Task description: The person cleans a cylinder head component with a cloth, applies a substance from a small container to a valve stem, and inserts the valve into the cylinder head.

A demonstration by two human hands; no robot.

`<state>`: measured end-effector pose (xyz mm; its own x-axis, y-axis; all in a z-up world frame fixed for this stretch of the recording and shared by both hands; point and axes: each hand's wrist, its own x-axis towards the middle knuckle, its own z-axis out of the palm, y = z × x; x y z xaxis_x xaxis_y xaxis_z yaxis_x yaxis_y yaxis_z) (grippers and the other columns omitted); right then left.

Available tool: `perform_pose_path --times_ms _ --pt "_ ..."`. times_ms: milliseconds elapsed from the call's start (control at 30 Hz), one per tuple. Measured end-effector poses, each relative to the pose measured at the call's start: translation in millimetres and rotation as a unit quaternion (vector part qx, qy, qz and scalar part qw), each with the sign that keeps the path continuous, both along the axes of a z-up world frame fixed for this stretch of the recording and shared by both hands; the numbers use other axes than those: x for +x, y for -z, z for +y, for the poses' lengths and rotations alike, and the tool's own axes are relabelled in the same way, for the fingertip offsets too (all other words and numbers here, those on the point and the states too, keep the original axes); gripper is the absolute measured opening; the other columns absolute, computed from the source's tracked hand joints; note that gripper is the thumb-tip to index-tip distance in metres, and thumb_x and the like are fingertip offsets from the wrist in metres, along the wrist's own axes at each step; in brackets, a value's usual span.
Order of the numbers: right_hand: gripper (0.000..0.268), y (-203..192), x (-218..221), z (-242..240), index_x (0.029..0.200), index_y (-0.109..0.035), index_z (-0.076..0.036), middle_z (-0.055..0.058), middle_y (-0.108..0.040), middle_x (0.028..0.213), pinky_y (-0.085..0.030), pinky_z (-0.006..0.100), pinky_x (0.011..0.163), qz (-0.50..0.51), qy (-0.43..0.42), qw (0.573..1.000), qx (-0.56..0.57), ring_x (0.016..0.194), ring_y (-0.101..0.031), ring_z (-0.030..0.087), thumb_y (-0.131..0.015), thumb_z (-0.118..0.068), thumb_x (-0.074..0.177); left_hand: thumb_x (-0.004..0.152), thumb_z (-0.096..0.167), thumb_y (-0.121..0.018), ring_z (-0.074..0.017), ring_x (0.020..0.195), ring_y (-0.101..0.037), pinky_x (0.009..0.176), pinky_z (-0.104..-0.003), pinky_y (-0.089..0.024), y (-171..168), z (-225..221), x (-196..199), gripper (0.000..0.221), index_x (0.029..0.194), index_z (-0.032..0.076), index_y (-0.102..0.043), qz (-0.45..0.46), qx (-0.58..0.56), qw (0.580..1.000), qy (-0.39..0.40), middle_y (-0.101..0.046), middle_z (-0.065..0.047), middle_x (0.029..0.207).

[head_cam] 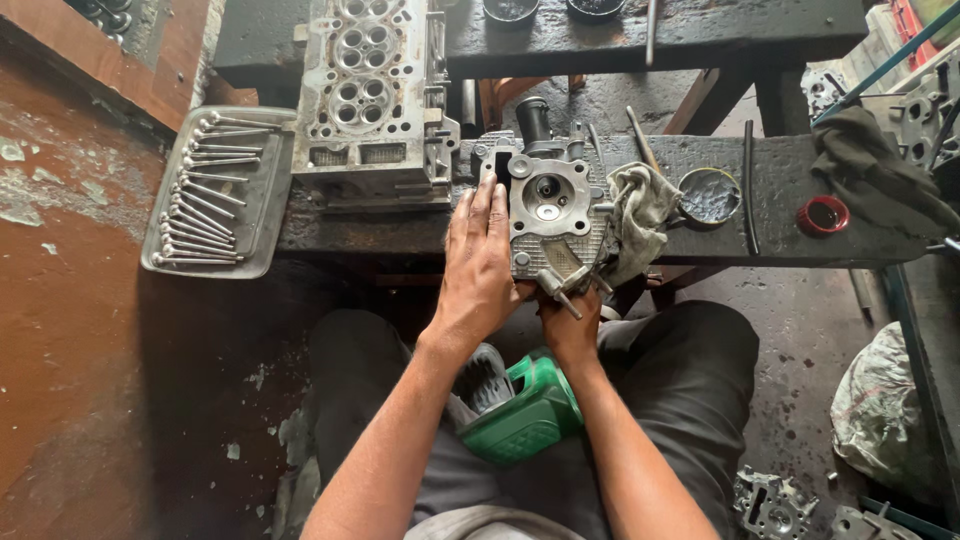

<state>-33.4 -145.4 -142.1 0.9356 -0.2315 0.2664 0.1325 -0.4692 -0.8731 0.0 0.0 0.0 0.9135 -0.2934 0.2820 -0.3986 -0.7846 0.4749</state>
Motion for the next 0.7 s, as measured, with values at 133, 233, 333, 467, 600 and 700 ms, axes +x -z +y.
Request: perform_pose_path --times_ms 133,233,333,467,600,700 --pt "0.036 -23.2 -2.7 3.5 0.114 -0.068 0.0 0.02 -0.073 0.107 -0.054 0.043 0.088 -0.038 -0.016 0.999 0.028 0.101 -0.07 0.037 -0.076 -0.005 0.08 0.063 0.014 -0.093 -0.0473 0.148 -0.026 0.123 -0.054 -0.024 1.3 0.9 -0.6 0.115 0.153 -0.009 -0.025 -0.013 -0.004 1.0 0.004 -0.025 -0.024 0.161" --pt "0.03 -20.1 -3.0 -1.3 0.113 -0.07 0.0 0.021 -0.073 0.107 -0.054 0.043 0.085 -0.01 -0.068 0.997 0.029 0.1 -0.069 0.038 -0.073 -0.004 0.083 0.063 0.014 -0.092 -0.0479 0.148 -0.027 0.122 -0.053 -0.025 1.5 1.2 -0.2 0.114 0.153 -0.011 -0.026 -0.028 -0.009 1.0 0.008 -0.026 -0.025 0.161" --pt "0.026 0.3 -6.2 -2.1 0.113 -0.07 0.0 0.021 -0.073 0.106 -0.054 0.043 0.087 -0.012 -0.1 0.994 0.047 0.1 -0.069 0.039 -0.061 0.003 0.088 0.063 0.014 -0.092 -0.0486 0.147 -0.028 0.123 -0.053 -0.025 1.8 2.2 -1.9 0.113 0.152 -0.012 -0.027 -0.035 -0.024 0.999 0.016 -0.027 -0.027 0.161" --pt "0.031 15.0 -3.4 -1.4 0.106 -0.067 0.001 0.022 -0.071 0.096 -0.054 0.043 0.08 0.005 -0.06 0.997 0.052 0.09 -0.069 0.039 -0.056 0.007 0.078 0.063 0.013 -0.091 -0.0488 0.147 -0.029 0.123 -0.053 -0.025 0.1 3.3 -1.6 0.111 0.151 -0.014 -0.028 -0.048 -0.021 0.998 0.024 -0.029 -0.029 0.159" --pt "0.023 11.1 0.2 5.0 0.101 -0.068 0.001 0.023 -0.07 0.09 -0.053 0.045 0.075 0.012 -0.033 0.999 0.021 0.087 -0.069 0.04 -0.06 0.005 0.08 0.061 0.013 -0.091 -0.0492 0.146 -0.029 0.123 -0.053 -0.025 -2.4 3.0 -0.6 0.112 0.15 -0.016 -0.028 -0.057 -0.02 0.998 0.029 -0.028 -0.031 0.159" --pt "0.023 6.5 0.9 5.7 0.101 -0.068 0.001 0.023 -0.07 0.092 -0.053 0.046 0.075 0.001 -0.034 0.999 0.011 0.088 -0.068 0.041 -0.063 0.004 0.08 0.061 0.013 -0.092 -0.049 0.146 -0.029 0.123 -0.053 -0.025 -3.2 2.6 -0.9 0.113 0.15 -0.015 -0.029 -0.047 -0.019 0.998 0.024 -0.029 -0.03 0.159"
